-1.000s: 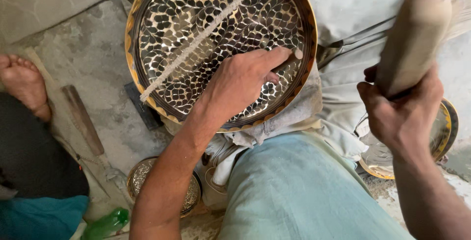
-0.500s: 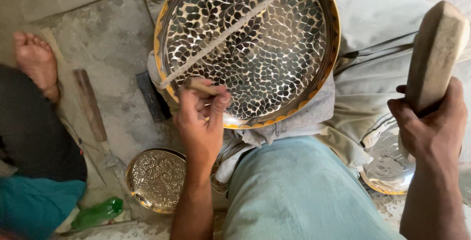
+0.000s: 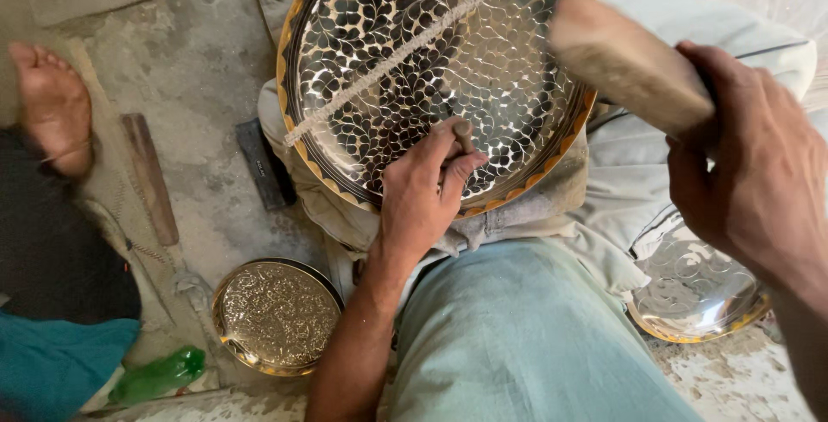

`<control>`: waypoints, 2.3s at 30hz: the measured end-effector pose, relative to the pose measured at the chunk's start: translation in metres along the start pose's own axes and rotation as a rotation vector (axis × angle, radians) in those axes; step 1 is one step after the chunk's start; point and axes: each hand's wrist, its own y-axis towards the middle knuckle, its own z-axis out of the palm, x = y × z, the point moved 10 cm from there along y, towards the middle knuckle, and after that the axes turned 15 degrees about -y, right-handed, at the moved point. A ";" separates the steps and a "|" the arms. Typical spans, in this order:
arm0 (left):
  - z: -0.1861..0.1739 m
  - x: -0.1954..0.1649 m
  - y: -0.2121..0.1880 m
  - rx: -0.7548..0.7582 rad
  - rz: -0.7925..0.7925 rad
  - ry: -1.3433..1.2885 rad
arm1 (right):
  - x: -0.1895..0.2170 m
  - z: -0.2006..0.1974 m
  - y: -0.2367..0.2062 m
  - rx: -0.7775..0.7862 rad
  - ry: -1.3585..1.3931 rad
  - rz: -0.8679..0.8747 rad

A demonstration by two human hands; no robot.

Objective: The person hammers a metal tray with a wooden mallet to create a textured pattern. They adjust the tray and a rope guide, then continue hammering across the surface.

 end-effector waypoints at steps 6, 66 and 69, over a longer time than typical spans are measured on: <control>0.011 0.011 0.006 0.134 -0.030 0.084 | 0.034 -0.029 0.030 -0.025 -0.265 -0.207; 0.017 -0.003 0.017 0.248 0.057 0.052 | 0.011 0.002 0.014 0.153 0.009 -0.001; 0.018 0.000 0.017 0.268 0.020 0.068 | 0.017 0.010 0.013 0.213 -0.372 -0.089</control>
